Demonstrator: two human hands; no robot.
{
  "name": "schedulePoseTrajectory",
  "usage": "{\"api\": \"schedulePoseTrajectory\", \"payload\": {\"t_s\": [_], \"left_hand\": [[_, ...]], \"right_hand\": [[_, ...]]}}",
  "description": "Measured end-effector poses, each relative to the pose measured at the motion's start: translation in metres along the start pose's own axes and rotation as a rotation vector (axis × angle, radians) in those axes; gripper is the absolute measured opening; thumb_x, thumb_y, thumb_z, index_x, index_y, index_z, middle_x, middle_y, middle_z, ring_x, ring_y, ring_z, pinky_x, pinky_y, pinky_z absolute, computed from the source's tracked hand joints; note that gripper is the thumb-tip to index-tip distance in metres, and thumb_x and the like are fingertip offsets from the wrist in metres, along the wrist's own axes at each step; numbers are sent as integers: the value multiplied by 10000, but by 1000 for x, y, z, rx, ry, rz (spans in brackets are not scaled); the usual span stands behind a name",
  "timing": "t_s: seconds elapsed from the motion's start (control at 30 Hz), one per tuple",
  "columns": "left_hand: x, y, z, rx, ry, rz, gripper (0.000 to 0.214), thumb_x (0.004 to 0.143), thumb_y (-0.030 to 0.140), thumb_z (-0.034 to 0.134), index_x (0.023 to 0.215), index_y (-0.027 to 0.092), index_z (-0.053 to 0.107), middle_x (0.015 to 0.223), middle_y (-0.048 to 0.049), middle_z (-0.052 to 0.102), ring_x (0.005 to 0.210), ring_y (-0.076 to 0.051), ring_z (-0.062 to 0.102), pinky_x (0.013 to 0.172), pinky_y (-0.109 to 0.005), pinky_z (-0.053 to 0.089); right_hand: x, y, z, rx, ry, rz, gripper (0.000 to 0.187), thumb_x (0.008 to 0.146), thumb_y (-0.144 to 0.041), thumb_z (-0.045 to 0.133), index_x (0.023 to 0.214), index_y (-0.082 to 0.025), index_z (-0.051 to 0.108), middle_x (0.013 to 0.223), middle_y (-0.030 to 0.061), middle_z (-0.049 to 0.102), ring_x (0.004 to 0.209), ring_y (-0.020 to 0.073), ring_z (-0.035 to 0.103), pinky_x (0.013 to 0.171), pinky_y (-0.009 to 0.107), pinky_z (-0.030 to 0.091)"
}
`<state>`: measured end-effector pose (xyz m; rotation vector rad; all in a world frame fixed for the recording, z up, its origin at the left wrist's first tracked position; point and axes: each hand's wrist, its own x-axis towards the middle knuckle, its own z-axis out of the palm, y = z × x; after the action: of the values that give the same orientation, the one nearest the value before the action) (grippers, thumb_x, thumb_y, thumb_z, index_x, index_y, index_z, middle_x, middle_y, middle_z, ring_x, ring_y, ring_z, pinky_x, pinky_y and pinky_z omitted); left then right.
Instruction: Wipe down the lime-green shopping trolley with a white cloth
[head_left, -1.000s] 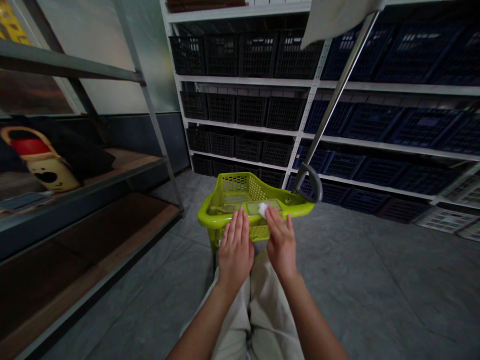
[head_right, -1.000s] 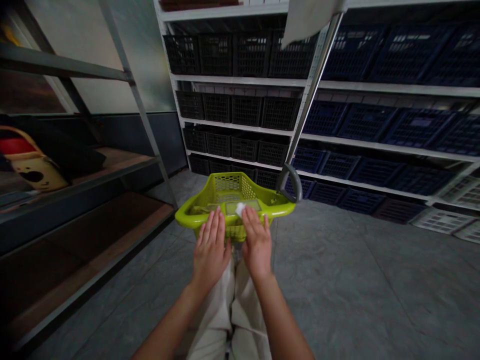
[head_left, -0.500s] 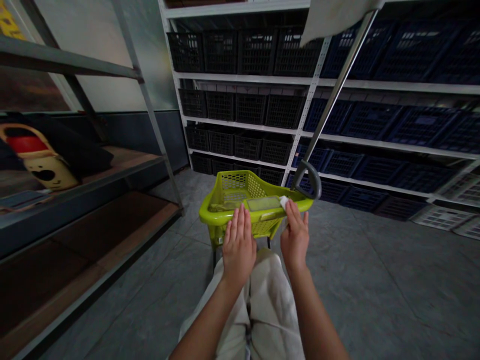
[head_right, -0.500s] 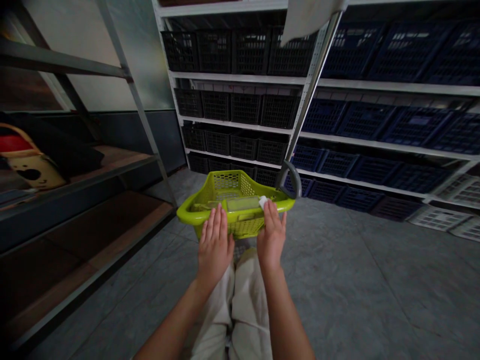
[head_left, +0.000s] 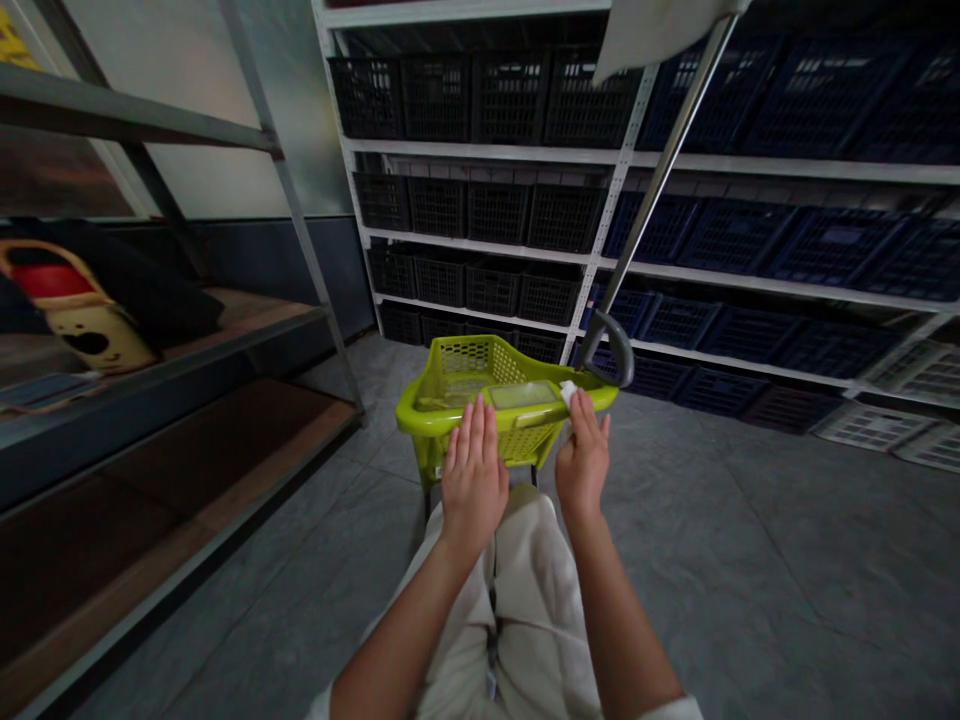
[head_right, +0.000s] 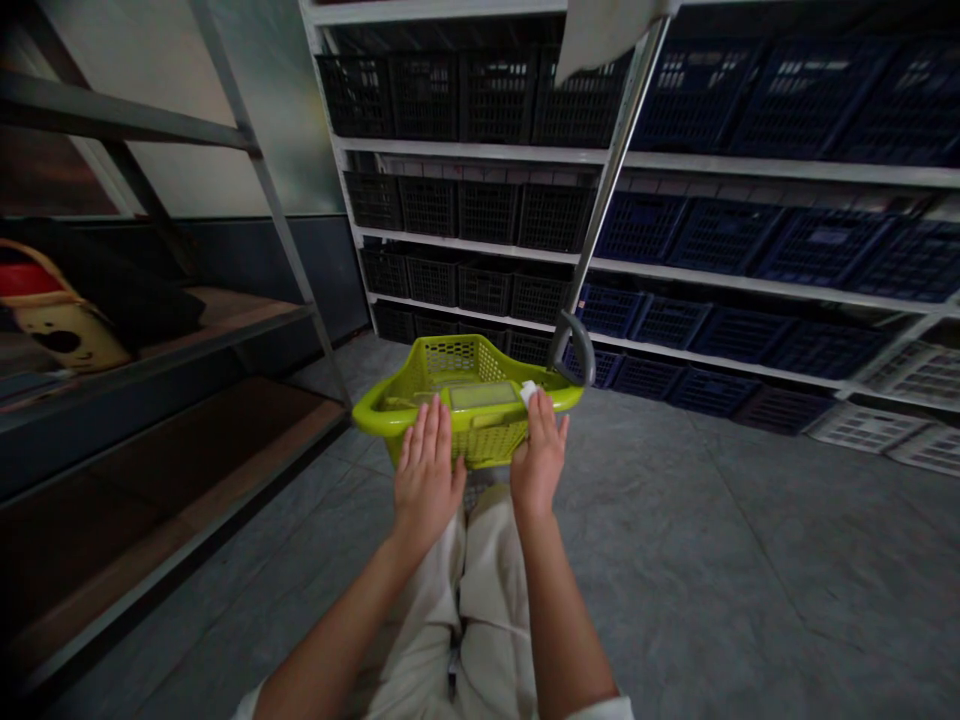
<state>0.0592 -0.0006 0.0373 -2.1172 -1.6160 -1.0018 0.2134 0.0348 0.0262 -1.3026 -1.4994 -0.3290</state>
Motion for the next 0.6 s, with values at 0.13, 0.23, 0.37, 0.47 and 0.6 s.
{"api": "schedulePoseTrajectory", "payload": {"t_s": [0.13,0.23,0.37,0.47,0.6], "left_hand": [[-1,0,8,8,38,-10,815,903,154,460,1610,116,54,1667,-144,200,1547,-271,195,1236,-476,261],[-2,-1,9,23,52,-5,786,908,153,447,1609,120,94,1663,-134,220,1546,-262,200,1239,-465,258],[-2,0,6,16,35,13,808,882,131,471,1602,89,106,1664,-144,215,1547,-270,195,1234,-469,268],[-2,2,8,14,41,0,806,886,139,475,1601,82,105,1662,-155,216,1547,-275,193,1230,-475,275],[-2,1,13,28,69,-20,755,912,145,430,1607,139,135,1658,-122,250,1545,-254,204,1230,-452,280]], "right_hand": [[-9,-23,6,61,-129,-171,874,761,30,342,1585,-253,277,1582,77,426,1499,190,335,1230,542,285],[-11,-30,4,101,-242,-307,876,763,26,359,1588,-252,269,1583,65,426,1506,175,318,1240,496,286],[-2,-8,0,57,-85,-109,835,770,27,320,1552,-263,361,1529,83,500,1466,206,400,1221,589,268],[-3,-11,4,55,-3,-19,822,782,15,326,1556,-258,352,1537,94,487,1463,218,405,1213,601,277],[-11,-34,7,109,-216,-269,862,762,19,382,1582,-231,292,1580,78,430,1507,184,316,1242,490,285]]}}
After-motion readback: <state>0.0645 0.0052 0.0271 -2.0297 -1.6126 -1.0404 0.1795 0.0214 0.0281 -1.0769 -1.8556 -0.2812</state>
